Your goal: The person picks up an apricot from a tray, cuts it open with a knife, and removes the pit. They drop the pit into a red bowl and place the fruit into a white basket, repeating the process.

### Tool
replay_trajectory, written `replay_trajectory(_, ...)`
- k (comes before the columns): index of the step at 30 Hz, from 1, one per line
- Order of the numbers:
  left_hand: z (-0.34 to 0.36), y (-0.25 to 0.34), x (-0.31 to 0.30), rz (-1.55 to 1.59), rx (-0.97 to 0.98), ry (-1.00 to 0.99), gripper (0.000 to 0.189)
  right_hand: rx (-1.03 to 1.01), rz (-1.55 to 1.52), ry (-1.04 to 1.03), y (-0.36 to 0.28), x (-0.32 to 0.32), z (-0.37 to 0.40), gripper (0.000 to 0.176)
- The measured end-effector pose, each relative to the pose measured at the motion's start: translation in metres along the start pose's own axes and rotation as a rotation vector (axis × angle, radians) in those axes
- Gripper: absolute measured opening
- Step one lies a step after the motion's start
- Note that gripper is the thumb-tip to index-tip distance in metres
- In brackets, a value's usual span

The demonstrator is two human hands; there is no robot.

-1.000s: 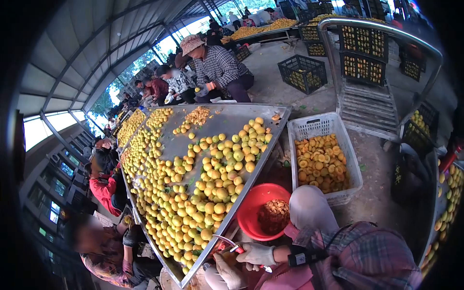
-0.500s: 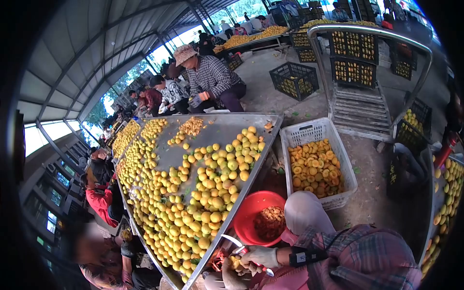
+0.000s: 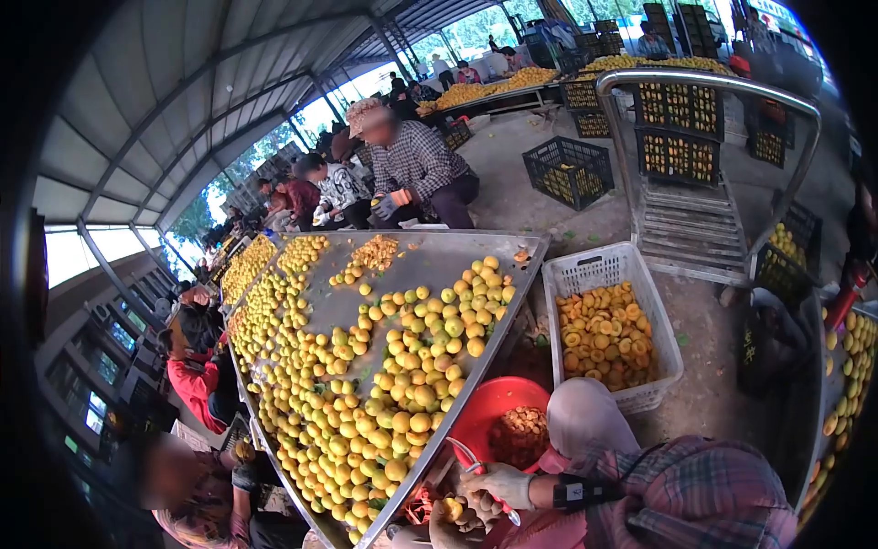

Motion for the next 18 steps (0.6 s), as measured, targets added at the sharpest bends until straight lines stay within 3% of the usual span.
replay_trajectory(4, -0.011, 0.001, -0.022, -0.038, -0.007, 0.122, 0.037, -0.071, 0.006, 0.101, -0.007, -0.014, -0.018, 0.031)
replay_trajectory(6, -0.025, -0.002, -0.041, -0.041, -0.022, 0.064, 0.033, -0.140, -0.025, 0.269, -0.018, -0.014, -0.012, 0.031)
replay_trajectory(7, -0.033, -0.004, -0.048, -0.050, -0.040, 0.005, 0.029, -0.143, -0.005, 0.241, -0.017, -0.020, -0.018, 0.040)
replay_trajectory(12, -0.040, -0.007, -0.045, -0.032, -0.028, -0.055, 0.031, -0.163, 0.170, 0.201, -0.010, -0.016, -0.017, 0.034)
replay_trajectory(14, -0.041, -0.010, -0.044, -0.045, -0.050, -0.106, 0.033, -0.114, 0.340, 0.044, 0.001, -0.014, -0.021, 0.027)
replay_trajectory(15, -0.042, -0.012, -0.044, -0.060, -0.057, -0.122, 0.034, -0.035, 0.089, -0.090, 0.005, -0.011, -0.017, 0.021)
replay_trajectory(18, -0.041, -0.012, -0.042, -0.159, -0.045, -0.138, 0.035, 0.073, 0.257, -0.076, 0.022, -0.016, -0.029, 0.025)
Point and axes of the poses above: each hand's wrist, its own z-axis away from the middle knuckle, its own x-axis out of the palm, y = z × x, the point moved 3 cm from there along -z, towards the middle knuckle, and after that the axes turned 2 degrees about -x, right-handed, at the moved point
